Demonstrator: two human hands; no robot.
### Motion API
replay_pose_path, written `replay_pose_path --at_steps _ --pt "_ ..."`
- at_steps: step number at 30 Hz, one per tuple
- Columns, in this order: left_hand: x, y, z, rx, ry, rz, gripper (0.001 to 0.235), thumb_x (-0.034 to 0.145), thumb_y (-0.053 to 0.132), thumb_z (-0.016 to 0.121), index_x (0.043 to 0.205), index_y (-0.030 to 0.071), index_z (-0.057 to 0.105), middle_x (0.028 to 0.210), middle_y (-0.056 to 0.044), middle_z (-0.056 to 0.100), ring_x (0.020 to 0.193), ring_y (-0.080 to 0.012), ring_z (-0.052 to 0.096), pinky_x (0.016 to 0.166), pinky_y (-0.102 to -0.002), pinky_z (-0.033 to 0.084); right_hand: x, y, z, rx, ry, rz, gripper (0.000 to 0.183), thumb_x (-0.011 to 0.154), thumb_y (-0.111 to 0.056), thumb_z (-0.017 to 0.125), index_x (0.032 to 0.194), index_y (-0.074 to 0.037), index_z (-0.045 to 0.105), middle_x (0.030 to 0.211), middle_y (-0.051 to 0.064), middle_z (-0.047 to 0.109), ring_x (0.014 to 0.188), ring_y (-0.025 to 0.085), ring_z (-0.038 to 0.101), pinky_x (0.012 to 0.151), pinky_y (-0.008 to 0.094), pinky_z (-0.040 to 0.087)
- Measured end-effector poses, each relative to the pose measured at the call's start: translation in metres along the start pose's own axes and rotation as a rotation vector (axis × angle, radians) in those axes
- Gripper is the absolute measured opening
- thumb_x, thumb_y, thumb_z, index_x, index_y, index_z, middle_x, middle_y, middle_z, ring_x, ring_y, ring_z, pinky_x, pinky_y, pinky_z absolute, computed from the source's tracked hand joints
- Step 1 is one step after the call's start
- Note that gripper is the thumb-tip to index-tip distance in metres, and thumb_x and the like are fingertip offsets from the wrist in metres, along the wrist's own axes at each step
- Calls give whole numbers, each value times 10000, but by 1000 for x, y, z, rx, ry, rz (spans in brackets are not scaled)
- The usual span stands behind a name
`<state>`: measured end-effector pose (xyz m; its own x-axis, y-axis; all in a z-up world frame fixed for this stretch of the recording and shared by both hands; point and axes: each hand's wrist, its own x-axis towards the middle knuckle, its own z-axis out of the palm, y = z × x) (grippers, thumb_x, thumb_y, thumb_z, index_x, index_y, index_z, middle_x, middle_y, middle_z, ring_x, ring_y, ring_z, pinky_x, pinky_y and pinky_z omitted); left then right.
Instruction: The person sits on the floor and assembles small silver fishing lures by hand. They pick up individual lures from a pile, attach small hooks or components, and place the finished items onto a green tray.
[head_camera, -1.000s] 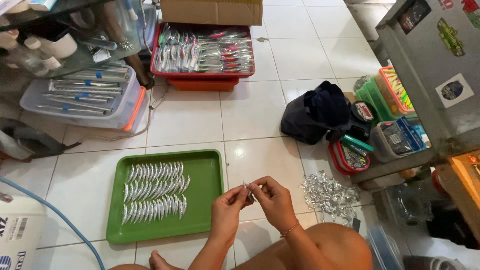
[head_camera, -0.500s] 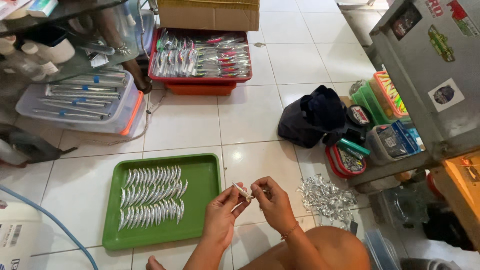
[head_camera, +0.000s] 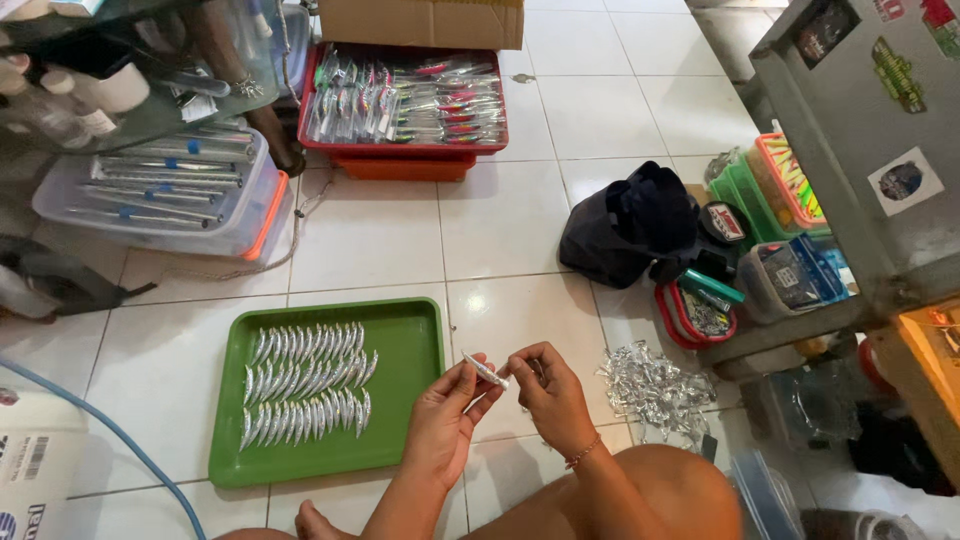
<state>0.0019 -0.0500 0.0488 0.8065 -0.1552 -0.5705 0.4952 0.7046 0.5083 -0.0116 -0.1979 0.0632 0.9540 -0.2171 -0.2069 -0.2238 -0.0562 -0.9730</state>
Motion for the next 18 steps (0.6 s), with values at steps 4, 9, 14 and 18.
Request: replay_pose_path --at_steps 4,9,14,18 --pt "0 0 0 -7 -3 9 269 943 66 653 1133 -112 721 1278 -198 711 1019 -346 679 992 -480 605 1 -1 0 -3 12 -25 138 1017 -177 597 926 -74 598 885 74 802 515 119 451 511 265 451" --pt "1 0 -2 -5 -44 40 289 922 97 680 1123 -104 731 1184 -206 731 956 -283 669 1004 -475 605 10 26 -6 184 -13 -60 75 1023 -109 587 1052 -45 561 903 150 743 573 133 437 536 275 399" --pt "7 -6 -8 -15 -50 92 230 918 93 688 1069 -68 753 1241 -203 733 993 -289 691 1029 -473 598 4 22 -3 177 -88 -30 198 1092 -172 426 1125 -51 579 715 23 411 554 142 385 529 284 365" --pt "10 -8 -10 -25 -3 79 277 901 109 703 1123 -45 759 1295 -200 742 1042 -264 689 1042 -428 573 -2 22 0 59 -153 -48 265 1095 -230 471 1093 -45 661 648 -7 360 565 127 322 493 270 318"
